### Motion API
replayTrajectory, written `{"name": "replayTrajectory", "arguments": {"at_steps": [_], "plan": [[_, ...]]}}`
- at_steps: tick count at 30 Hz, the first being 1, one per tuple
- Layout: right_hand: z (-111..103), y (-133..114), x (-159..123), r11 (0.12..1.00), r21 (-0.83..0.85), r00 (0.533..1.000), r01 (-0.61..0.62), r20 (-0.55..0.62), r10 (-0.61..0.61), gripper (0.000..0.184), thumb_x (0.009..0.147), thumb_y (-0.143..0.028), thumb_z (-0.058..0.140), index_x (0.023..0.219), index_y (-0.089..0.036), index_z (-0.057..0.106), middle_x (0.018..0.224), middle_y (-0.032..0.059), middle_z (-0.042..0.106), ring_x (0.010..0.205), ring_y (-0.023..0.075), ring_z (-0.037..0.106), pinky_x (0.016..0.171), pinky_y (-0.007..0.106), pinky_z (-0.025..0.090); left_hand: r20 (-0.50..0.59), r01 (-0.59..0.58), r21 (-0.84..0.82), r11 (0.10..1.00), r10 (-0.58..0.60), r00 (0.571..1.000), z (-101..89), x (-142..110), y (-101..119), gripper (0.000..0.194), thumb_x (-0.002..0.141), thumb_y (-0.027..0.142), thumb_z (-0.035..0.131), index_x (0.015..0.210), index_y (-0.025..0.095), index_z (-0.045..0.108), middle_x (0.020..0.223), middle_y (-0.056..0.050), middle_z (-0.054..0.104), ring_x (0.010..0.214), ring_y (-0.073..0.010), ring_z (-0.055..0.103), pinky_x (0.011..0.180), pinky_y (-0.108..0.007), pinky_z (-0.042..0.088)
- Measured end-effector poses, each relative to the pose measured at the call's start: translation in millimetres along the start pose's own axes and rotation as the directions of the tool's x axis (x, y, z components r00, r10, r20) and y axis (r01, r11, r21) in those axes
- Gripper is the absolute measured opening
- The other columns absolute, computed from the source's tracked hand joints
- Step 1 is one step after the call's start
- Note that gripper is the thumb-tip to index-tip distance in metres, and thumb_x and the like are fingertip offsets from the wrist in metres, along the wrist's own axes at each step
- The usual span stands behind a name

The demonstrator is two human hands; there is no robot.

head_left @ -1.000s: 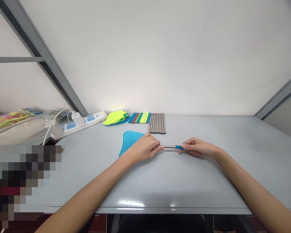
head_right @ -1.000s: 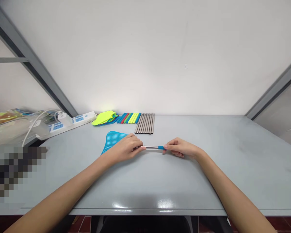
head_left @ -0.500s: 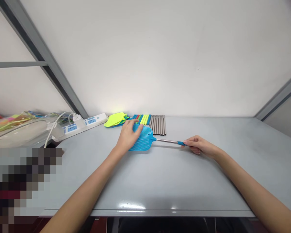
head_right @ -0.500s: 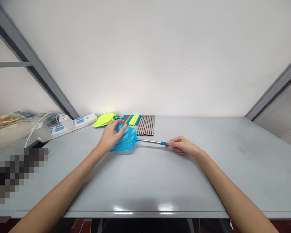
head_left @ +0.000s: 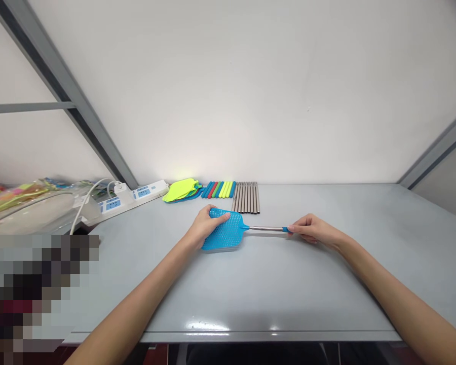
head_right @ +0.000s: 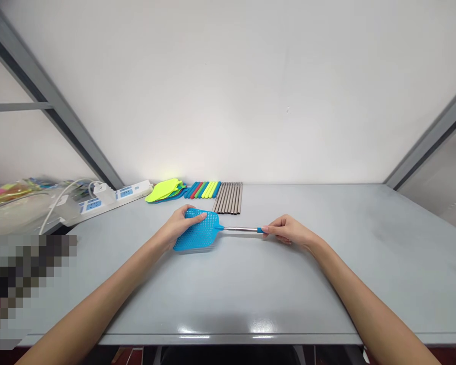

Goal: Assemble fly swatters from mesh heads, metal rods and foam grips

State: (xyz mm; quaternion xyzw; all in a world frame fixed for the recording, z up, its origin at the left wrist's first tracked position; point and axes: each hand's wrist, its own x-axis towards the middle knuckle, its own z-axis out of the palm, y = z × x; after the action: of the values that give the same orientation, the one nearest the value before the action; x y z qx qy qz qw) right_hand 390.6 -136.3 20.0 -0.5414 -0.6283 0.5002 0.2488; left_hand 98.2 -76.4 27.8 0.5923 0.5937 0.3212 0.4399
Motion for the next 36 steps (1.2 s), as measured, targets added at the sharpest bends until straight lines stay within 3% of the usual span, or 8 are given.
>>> {"name": "replayTrajectory", "arguments": {"at_steps": [5,10,20,29,36], "plan": [[1.5,-2.4,-0.4,0.998,-0.063,1.0,-0.001,-0.028,-0.001,0.039,0.067,-0.05,0.053,0.066,-0.014,0.065,0.041,-0.0057,0.024,0.041,0.0064,0.02,0.042,0.025,0.015,-0.019,0.075,0.039,0.996,-0.074,0.997,4.0,-1.9,-0.8,0.052,0.05,0.052,0.064,0.087,0.018,0.048,0.076,-0.003,0.058,0.062,-0.0162,0.055,0.053,-0.027,0.044],[2.4,-2.1,-0.3,0.997,-0.071,0.999,0.028,-0.039,-0.031,0.039,0.066,-0.051,0.054,0.064,-0.013,0.064,0.044,-0.0051,0.024,0.043,0.0065,0.02,0.042,0.025,0.014,0.034,0.158,-0.01,0.987,-0.157,0.987,8.2,-5.2,1.8,0.053,0.05,0.052,0.064,0.088,0.018,0.048,0.08,-0.005,0.057,0.066,-0.0175,0.056,0.054,-0.028,0.045],[4.2,-3.7,-1.0,0.996,-0.076,0.998,0.036,-0.057,-0.041,0.04,0.064,-0.052,0.055,0.052,-0.014,0.059,0.043,-0.0057,0.021,0.043,0.0061,0.015,0.043,0.025,0.011,-0.033,0.119,-0.011,0.993,-0.119,0.992,18.6,-10.5,-3.9,0.057,0.051,0.053,0.063,0.095,0.019,0.047,0.086,-0.006,0.056,0.072,-0.0184,0.056,0.061,-0.03,0.045],[3.8,2.2,1.4,0.999,-0.033,0.997,0.018,-0.073,-0.021,0.04,0.065,-0.051,0.055,0.065,-0.012,0.064,0.039,-0.0059,0.025,0.04,0.0059,0.018,0.042,0.025,0.013,-0.082,0.053,-0.033,0.998,-0.056,0.995,21.9,-14.1,-3.9,0.055,0.055,0.053,0.06,0.097,0.02,0.045,0.089,-0.006,0.054,0.075,-0.0184,0.055,0.063,-0.03,0.044],[1.1,2.6,1.8,0.999,-0.036,0.999,0.029,-0.044,-0.03,0.037,0.065,-0.05,0.055,0.056,-0.014,0.06,0.037,-0.0061,0.026,0.038,0.0054,0.018,0.041,0.025,0.013,-0.104,0.051,0.01,0.999,-0.049,0.993,24.3,-15.1,-4.0,0.055,0.054,0.052,0.061,0.095,0.019,0.045,0.089,-0.007,0.054,0.076,-0.0192,0.055,0.065,-0.031,0.044]]}}
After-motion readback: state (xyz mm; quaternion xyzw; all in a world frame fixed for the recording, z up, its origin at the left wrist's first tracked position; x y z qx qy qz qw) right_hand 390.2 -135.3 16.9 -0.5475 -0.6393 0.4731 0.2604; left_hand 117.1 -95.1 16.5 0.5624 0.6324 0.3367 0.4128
